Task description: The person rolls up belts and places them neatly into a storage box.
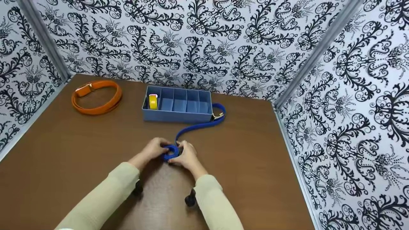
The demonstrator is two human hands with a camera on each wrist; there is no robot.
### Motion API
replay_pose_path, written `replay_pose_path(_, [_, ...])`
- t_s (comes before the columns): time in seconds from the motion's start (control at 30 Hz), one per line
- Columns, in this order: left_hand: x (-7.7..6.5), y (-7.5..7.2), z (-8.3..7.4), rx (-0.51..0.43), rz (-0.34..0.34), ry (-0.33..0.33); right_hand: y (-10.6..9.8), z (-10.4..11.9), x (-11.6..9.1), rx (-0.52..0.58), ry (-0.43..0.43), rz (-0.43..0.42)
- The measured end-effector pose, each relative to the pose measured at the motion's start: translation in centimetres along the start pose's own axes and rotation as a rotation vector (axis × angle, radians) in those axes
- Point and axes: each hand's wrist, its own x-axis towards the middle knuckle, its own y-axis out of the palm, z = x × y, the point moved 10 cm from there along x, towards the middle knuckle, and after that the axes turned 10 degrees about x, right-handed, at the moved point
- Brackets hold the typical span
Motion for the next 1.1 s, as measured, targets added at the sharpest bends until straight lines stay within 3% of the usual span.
replay_pose_path(0.13, [0.3, 0.0, -0.1, -0.005, 0.018, 0.019, 0.5, 0.0, -0.1, 0.058, 0.028, 0.002])
replay_pose_path(0.33, [0.5, -0.2, 1.0, -0.075, -0.043, -0.109, 1.2, 0.6, 0.5, -0.062, 0.029, 0.041])
replay_pose_path(0.4, [0.4, -0.2, 1.2, -0.101, -0.079, -0.125, 1.3, 0.5, 0.6, -0.098, 0.039, 0.030])
replay_pose_path(0.53, [-0.4, -0.5, 1.6, -0.117, -0.157, -0.127, 1.3, 0.1, 0.6, -0.132, 0.073, -0.051])
replay_pose_path(0.73, [-2.0, -0.9, 1.8, -0.030, -0.215, -0.252, 0.6, 0.1, 0.4, -0.237, 0.088, -0.196])
replay_pose_path(0.9, [-2.1, -0.8, 1.5, 0.021, -0.215, -0.230, 1.0, 0.3, 0.5, -0.216, 0.052, -0.108])
replay_pose_path(1.1, [-1.4, -0.8, 1.6, 0.036, -0.152, -0.177, 1.0, 0.9, 0.3, -0.105, -0.029, 0.017])
